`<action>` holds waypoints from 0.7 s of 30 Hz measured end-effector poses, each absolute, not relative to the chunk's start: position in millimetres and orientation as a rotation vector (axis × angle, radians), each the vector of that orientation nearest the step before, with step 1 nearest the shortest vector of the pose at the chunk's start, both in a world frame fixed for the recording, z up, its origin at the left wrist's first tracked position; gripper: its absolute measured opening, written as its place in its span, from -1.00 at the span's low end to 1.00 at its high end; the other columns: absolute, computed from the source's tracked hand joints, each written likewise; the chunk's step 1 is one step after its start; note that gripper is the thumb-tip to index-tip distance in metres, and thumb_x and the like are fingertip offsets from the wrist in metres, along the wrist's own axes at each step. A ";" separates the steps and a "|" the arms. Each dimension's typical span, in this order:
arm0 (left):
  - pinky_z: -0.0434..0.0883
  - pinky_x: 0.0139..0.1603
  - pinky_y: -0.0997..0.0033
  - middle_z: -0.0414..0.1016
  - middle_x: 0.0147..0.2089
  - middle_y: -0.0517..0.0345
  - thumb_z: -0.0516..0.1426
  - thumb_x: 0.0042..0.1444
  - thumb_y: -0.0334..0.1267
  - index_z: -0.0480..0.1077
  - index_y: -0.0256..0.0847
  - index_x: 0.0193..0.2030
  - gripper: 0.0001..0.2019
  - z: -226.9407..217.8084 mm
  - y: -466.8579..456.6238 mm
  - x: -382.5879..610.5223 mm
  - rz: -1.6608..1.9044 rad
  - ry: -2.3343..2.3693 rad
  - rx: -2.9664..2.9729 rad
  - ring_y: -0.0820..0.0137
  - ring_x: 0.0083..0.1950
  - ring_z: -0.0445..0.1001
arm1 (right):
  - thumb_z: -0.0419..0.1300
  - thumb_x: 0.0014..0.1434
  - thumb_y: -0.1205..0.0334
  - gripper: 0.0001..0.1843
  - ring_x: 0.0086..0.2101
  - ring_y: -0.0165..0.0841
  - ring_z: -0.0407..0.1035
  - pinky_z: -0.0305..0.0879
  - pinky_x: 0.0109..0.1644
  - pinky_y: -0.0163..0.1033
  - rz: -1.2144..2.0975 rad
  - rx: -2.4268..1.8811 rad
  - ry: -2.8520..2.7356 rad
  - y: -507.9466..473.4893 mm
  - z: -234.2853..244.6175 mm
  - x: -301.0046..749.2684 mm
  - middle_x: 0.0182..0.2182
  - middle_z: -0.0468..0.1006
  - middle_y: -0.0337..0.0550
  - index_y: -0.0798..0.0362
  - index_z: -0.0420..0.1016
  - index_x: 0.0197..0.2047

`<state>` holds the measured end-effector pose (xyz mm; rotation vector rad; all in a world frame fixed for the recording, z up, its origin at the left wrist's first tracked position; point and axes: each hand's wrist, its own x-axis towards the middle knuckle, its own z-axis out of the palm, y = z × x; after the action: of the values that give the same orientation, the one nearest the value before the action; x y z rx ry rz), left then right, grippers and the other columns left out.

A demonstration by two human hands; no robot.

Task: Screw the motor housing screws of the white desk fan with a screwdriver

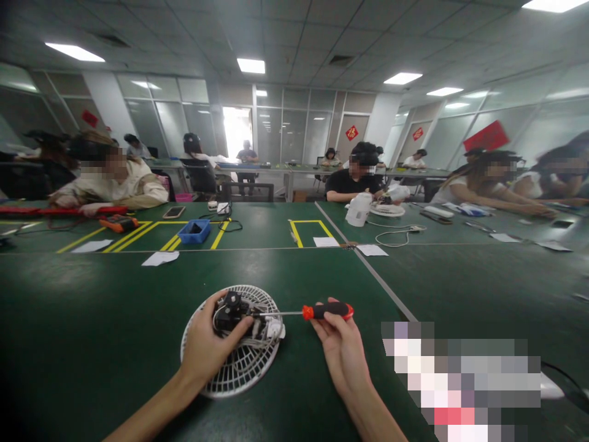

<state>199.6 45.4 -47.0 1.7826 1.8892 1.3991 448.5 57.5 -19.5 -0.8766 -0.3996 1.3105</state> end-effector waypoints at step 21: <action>0.45 0.15 -0.08 0.57 0.07 -0.03 0.29 0.05 0.21 0.36 -0.11 0.21 -0.33 -45.6 45.4 200.0 1.415 1.877 1.776 0.05 0.08 0.53 | 0.51 -0.08 0.02 -0.57 -0.41 -0.30 0.54 0.58 -0.34 -0.21 1.246 -0.947 -0.461 53.9 -16.2 447.5 -0.40 0.62 -0.25 -0.01 0.51 -0.19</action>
<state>200.0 45.4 -45.6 1.7759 1.8769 1.4145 447.5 53.9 -16.2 -0.9473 -0.4607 1.2461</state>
